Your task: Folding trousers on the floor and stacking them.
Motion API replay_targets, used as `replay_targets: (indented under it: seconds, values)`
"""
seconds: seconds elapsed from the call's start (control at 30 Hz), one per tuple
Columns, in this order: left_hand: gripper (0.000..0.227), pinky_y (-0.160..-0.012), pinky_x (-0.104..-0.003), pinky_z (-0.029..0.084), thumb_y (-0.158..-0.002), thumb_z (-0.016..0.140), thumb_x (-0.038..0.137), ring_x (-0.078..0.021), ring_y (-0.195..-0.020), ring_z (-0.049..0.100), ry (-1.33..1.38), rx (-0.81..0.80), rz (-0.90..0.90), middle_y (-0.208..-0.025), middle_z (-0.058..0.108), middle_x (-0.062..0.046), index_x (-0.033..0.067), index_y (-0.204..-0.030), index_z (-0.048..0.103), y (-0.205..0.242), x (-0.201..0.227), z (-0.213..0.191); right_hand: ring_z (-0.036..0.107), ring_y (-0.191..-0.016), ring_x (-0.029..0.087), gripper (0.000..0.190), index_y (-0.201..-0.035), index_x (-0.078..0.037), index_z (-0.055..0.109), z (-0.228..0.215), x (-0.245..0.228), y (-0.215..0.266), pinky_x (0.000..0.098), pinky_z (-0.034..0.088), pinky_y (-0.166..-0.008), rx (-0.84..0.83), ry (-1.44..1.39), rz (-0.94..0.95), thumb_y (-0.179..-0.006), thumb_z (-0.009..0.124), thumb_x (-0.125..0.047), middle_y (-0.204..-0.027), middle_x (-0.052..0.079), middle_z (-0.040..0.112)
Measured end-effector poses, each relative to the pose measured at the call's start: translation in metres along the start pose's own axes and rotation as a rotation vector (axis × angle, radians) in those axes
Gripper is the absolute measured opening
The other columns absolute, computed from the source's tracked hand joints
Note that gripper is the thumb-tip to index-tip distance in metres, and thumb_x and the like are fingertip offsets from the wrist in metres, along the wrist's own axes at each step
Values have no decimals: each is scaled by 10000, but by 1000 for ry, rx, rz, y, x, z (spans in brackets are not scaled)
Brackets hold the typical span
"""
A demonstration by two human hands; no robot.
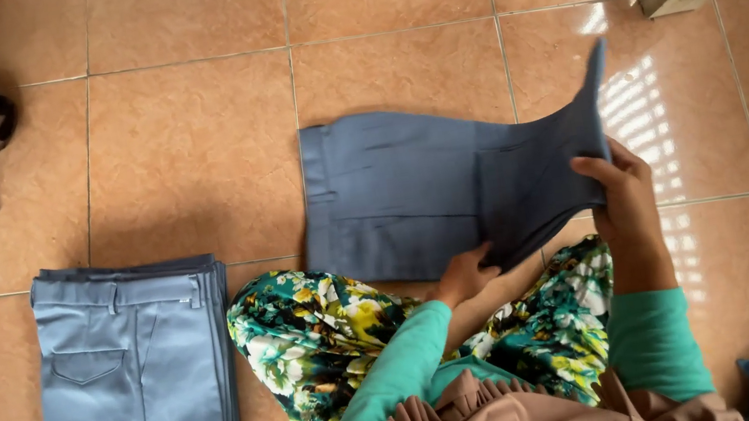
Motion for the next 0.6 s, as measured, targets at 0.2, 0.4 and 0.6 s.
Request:
replay_targets:
  seconds: [0.2, 0.4, 0.6]
  values:
    - [489, -773, -404, 661, -1055, 495, 438, -273, -1058, 743, 1348, -16, -176, -1222, 720, -153, 184, -1472, 517, -30, -141, -42, 636, -1101, 289, 600, -1388, -8, 633, 74, 83, 21, 442, 513, -983, -357, 296, -17, -819, 801, -103, -1149, 230, 691]
    - [1067, -1218, -582, 274, -879, 644, 758, -465, -1487, 284, 907, 630, -638, -1584, 320, -332, -33, -1550, 390, 87, -27, -200, 743, -1007, 298, 575, -1455, -159, 578, 118, 139, 60, 453, 614, -893, -703, 713, -24, -899, 723, -154, -1058, 101, 763]
    - [595, -992, -508, 550, -921, 700, 522, -328, -1283, 595, 316, 654, -592, -1344, 660, -143, 180, -1403, 631, 51, -150, -165, 738, -1024, 284, 531, -1419, -242, 612, 24, 227, 18, 458, 605, -892, -417, 1063, -30, -897, 711, -233, -1067, 82, 740]
Point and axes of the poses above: each hand's wrist, its own y-axis away from the middle knuckle, its own z-axis out of the palm, x = y × z, the point moved 2 cm from there along -y, towards the middle knuckle
